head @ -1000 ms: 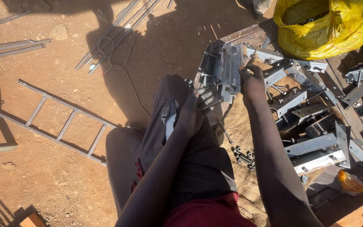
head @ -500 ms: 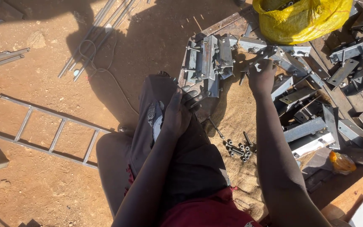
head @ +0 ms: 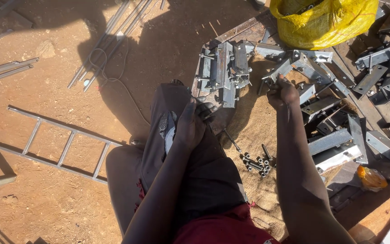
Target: Assembling metal brackets by joining components with bolts on a wooden workbench.
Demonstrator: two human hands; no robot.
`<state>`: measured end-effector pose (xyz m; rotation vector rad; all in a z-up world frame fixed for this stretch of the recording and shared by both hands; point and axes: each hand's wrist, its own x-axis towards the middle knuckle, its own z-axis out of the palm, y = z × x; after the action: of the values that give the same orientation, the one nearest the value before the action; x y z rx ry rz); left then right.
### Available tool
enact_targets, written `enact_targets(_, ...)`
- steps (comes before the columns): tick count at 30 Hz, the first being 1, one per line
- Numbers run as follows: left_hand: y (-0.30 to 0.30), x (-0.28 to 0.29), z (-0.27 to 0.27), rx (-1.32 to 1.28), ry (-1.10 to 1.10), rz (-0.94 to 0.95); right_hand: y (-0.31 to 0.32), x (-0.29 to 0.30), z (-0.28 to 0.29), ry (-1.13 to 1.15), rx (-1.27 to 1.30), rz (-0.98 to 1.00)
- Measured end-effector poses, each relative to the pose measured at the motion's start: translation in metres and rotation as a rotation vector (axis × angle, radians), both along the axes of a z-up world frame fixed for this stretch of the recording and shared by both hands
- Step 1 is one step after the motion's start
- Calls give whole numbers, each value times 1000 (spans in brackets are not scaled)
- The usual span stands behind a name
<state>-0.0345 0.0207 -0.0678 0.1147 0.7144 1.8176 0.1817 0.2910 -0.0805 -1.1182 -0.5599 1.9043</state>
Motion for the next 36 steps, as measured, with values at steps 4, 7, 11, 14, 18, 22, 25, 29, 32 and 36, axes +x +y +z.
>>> enact_targets(4, -5, 4, 33, -1, 28, -27, -80, 1, 71, 77, 66, 104)
enact_targets(7, -4, 8, 42, -19, 91, -83, -136, -5, 109, 94, 166, 231)
enact_targets(11, -1, 11, 28, -53, 142, -78, -189, -18, 121, 122, 191, 420)
enact_targets(14, -8, 17, 65, -101, 101, -49, -201, -27, 94, 34, 237, 556)
enact_targets(18, -19, 26, 121, -161, -64, -2, -205, -46, 99, -272, 424, 870)
enact_targets(22, -17, 4, 94, -203, -81, 25, -196, -39, 144, -367, 530, 907)
enact_targets(25, -17, 7, 137, -270, -123, 11, -183, -18, 153, -694, 645, 901)
enact_targets(29, -18, 1, 101, -321, -129, 5, -167, 25, 122, -1224, 698, 859)
enact_targets(32, -15, -15, -17, -318, -134, -30, -170, 60, 83, -1395, 691, 906)
enact_targets(36, -18, -7, 44, -373, -131, -20, -215, 38, 134, -1460, 670, 1041)
